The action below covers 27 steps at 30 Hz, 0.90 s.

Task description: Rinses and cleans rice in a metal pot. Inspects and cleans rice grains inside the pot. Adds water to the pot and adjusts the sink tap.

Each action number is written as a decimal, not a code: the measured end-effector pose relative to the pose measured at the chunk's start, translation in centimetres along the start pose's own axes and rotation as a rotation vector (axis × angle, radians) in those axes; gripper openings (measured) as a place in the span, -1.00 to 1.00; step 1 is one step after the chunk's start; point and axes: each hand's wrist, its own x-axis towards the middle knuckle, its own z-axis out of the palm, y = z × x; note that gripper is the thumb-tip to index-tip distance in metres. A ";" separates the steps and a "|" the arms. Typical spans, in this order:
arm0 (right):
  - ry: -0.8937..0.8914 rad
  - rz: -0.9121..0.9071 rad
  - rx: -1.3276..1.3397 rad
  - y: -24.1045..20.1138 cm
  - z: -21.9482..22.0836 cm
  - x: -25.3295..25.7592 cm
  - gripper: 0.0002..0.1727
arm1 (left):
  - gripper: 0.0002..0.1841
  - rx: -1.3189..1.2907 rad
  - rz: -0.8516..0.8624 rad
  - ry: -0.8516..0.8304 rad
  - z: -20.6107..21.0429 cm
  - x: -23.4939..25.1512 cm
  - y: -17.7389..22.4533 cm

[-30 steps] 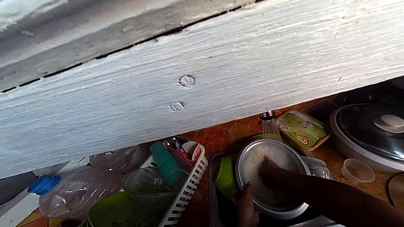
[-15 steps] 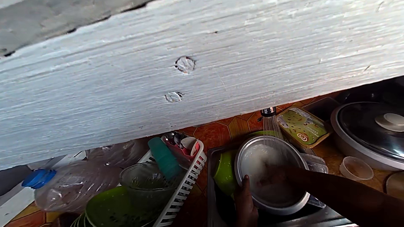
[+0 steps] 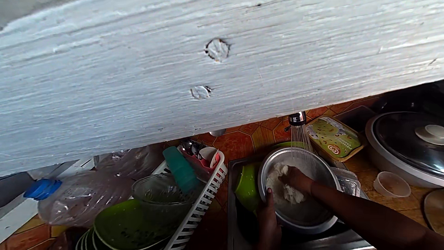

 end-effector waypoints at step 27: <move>-0.186 -0.079 -1.222 -0.1 1.9 2.7 -0.39 | -0.61 -0.041 -0.006 0.016 0.0 0.2 0.0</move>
